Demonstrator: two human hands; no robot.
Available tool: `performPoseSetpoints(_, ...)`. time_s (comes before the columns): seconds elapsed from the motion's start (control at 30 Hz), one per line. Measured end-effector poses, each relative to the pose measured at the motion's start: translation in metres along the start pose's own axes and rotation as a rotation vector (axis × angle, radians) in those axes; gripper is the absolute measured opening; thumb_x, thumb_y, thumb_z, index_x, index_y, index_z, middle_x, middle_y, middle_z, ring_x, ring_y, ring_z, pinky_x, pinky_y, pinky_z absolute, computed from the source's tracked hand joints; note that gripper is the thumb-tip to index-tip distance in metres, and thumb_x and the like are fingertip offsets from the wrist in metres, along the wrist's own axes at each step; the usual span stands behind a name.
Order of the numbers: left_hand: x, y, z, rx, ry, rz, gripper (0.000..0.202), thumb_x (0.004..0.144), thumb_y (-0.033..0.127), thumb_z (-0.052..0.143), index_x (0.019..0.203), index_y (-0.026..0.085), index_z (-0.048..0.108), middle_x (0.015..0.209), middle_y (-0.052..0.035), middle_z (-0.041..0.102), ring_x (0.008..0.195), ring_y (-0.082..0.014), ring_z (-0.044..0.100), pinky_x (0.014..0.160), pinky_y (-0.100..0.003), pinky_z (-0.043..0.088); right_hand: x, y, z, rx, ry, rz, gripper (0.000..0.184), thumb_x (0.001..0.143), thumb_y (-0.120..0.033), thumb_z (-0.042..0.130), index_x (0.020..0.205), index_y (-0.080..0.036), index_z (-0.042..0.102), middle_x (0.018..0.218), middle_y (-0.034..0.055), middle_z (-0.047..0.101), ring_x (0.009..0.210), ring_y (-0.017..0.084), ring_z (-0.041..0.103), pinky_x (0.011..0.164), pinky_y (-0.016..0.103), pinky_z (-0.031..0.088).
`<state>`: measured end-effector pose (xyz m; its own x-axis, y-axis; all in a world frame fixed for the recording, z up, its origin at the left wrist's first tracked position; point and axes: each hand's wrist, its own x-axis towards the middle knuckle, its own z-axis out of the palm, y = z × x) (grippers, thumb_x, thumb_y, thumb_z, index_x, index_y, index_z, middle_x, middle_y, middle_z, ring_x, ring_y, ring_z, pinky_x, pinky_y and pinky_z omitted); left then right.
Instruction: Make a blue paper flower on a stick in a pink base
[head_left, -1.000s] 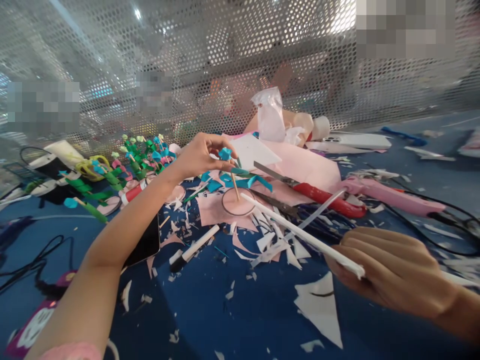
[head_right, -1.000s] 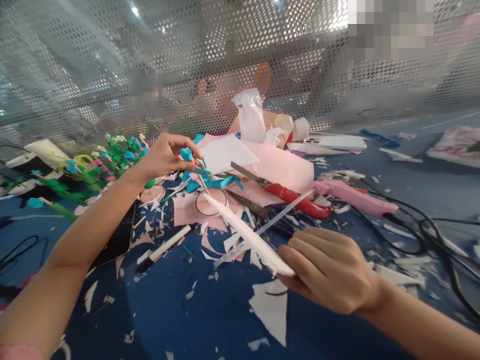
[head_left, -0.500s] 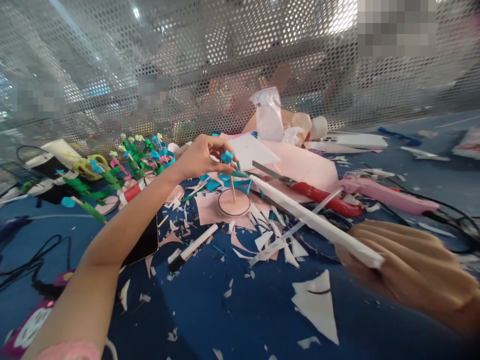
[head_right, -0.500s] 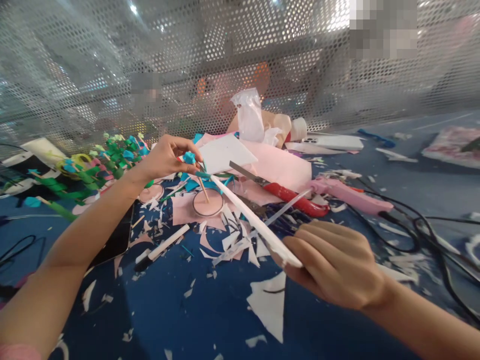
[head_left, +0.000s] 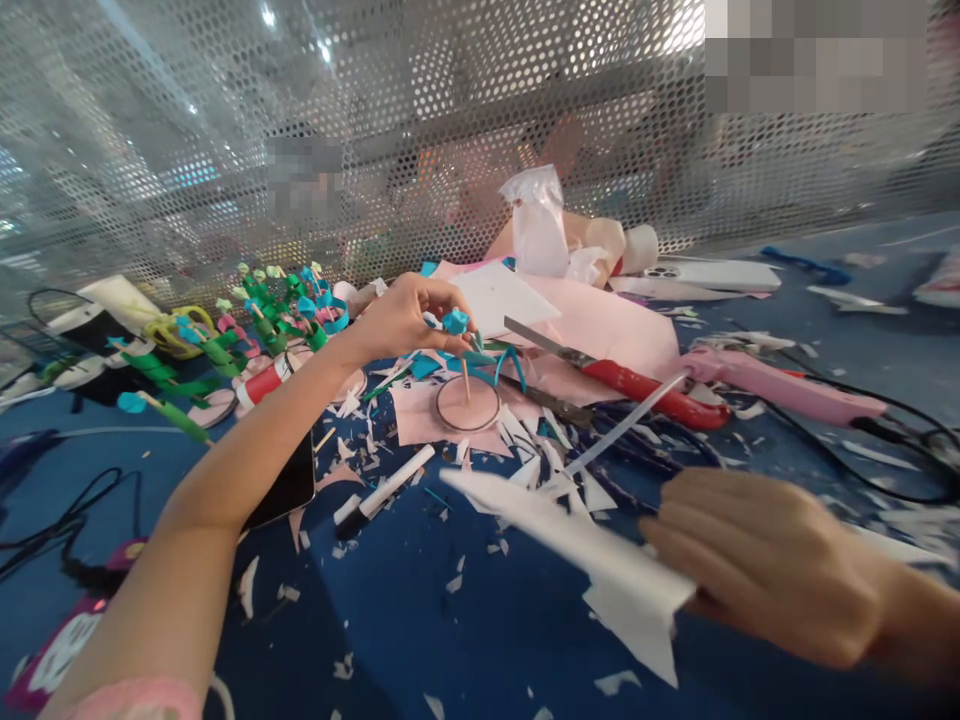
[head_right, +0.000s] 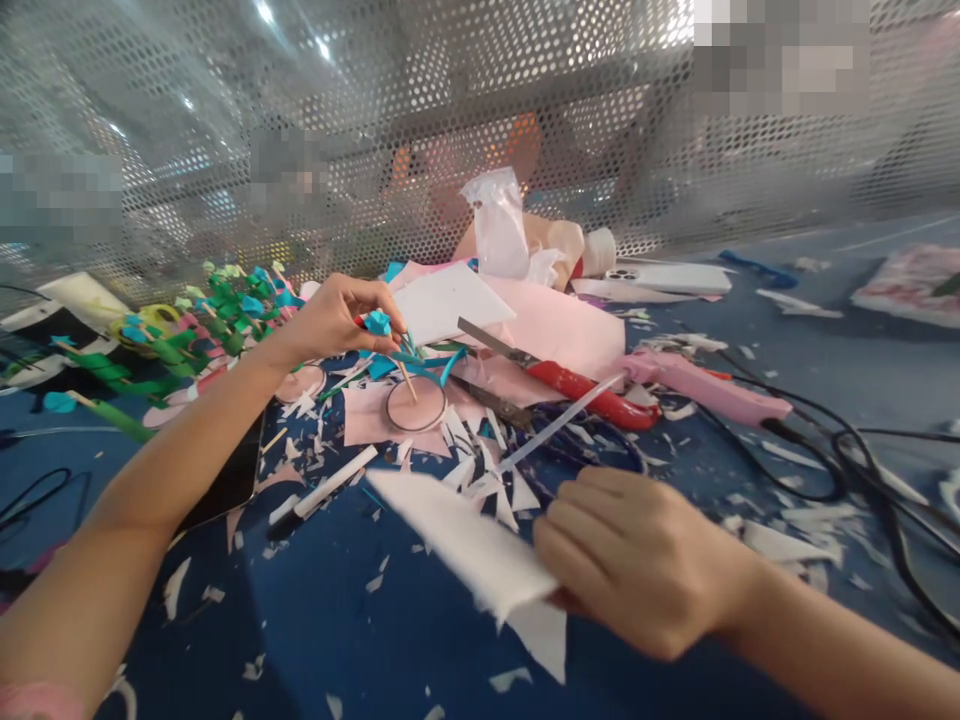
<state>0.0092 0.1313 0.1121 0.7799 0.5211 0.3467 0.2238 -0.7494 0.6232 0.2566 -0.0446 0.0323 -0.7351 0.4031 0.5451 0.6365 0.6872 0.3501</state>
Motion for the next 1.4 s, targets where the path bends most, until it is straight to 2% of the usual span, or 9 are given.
performPoseSetpoints(0.13,0.0,0.0,0.001,-0.03,-0.015,-0.006,0.031,0.056,0.036,0.08,0.071,0.012,0.067,0.07,-0.0034,0.068,0.065,-0.0099,0.06,0.059,-0.021,0.047,0.006,0.004,-0.008,-0.037,0.14,0.052,0.019,0.096,-0.018,0.035,0.078,-0.021,0.042,0.052,-0.0025,0.052,0.047,0.011,0.049,0.049,0.026,0.04)
performPoseSetpoints(0.27,-0.001,-0.001,0.002,-0.03,-0.026,0.004,0.031,0.057,0.037,0.08,0.07,0.012,0.066,0.069,-0.0036,0.068,0.066,-0.0107,0.061,0.059,-0.022,0.048,0.011,0.006,-0.01,0.034,0.044,-0.162,0.034,0.095,-0.012,0.024,0.073,-0.02,0.048,0.056,0.0002,0.055,0.05,0.012,0.052,0.053,0.029,0.042)
performPoseSetpoints(0.43,0.0,-0.004,0.001,-0.053,-0.026,0.015,0.032,0.056,0.037,0.08,0.07,0.012,0.066,0.07,-0.0037,0.068,0.065,-0.0097,0.061,0.059,-0.022,0.048,0.011,0.001,-0.008,-0.032,0.125,0.043,0.031,0.095,-0.019,0.035,0.068,-0.021,0.048,0.05,-0.0012,0.049,0.044,0.012,0.046,0.046,0.027,0.038)
performPoseSetpoints(0.57,0.001,-0.006,0.0,-0.064,-0.033,-0.011,0.034,0.056,0.04,0.08,0.071,0.012,0.066,0.071,-0.0039,0.069,0.065,-0.0103,0.062,0.06,-0.022,0.049,0.004,-0.006,-0.011,0.0,0.026,-0.113,0.03,0.092,-0.011,0.032,0.077,-0.021,0.055,0.064,0.0024,0.059,0.061,0.015,0.057,0.061,0.033,0.046)
performPoseSetpoints(0.83,0.002,-0.012,-0.001,-0.051,-0.004,0.004,0.035,0.056,0.041,0.08,0.069,0.012,0.065,0.072,-0.004,0.069,0.064,-0.0093,0.061,0.06,-0.022,0.049,0.0,-0.006,-0.009,-0.017,0.028,-0.105,0.03,0.091,-0.01,0.03,0.08,-0.021,0.056,0.066,0.0031,0.062,0.065,0.016,0.06,0.066,0.034,0.049)
performPoseSetpoints(0.97,0.001,-0.011,0.0,-0.052,-0.007,-0.007,0.036,0.055,0.041,0.08,0.068,0.012,0.064,0.072,-0.0038,0.069,0.064,-0.0096,0.061,0.06,-0.022,0.049,-0.001,-0.001,-0.008,-0.067,0.073,0.007,0.025,0.093,-0.014,0.035,0.077,-0.019,0.054,0.058,0.0022,0.057,0.056,0.014,0.056,0.055,0.029,0.047)
performPoseSetpoints(1.13,0.001,-0.01,0.001,-0.066,-0.014,-0.029,0.036,0.054,0.041,0.08,0.068,0.012,0.064,0.073,-0.0039,0.069,0.065,-0.0101,0.062,0.059,-0.022,0.049,-0.001,-0.003,-0.01,-0.009,0.018,-0.134,0.032,0.09,-0.009,0.03,0.077,-0.021,0.057,0.066,0.0035,0.062,0.062,0.016,0.06,0.064,0.032,0.05)
performPoseSetpoints(1.3,0.002,-0.011,0.001,-0.084,-0.013,-0.023,0.037,0.053,0.04,0.081,0.068,0.012,0.064,0.073,-0.0042,0.069,0.065,-0.0102,0.062,0.06,-0.022,0.05,0.004,-0.002,-0.008,-0.016,0.172,0.06,0.019,0.094,-0.017,0.034,0.082,-0.02,0.049,0.055,0.0,0.053,0.05,0.014,0.053,0.051,0.028,0.044)
performPoseSetpoints(1.4,0.001,-0.01,0.001,-0.084,-0.021,-0.026,0.036,0.054,0.04,0.081,0.068,0.012,0.064,0.073,-0.0043,0.069,0.065,-0.0102,0.062,0.059,-0.022,0.049,0.007,-0.004,-0.008,0.037,0.151,-0.053,0.027,0.095,-0.014,0.025,0.083,-0.022,0.048,0.061,0.0011,0.057,0.056,0.015,0.057,0.059,0.032,0.047)
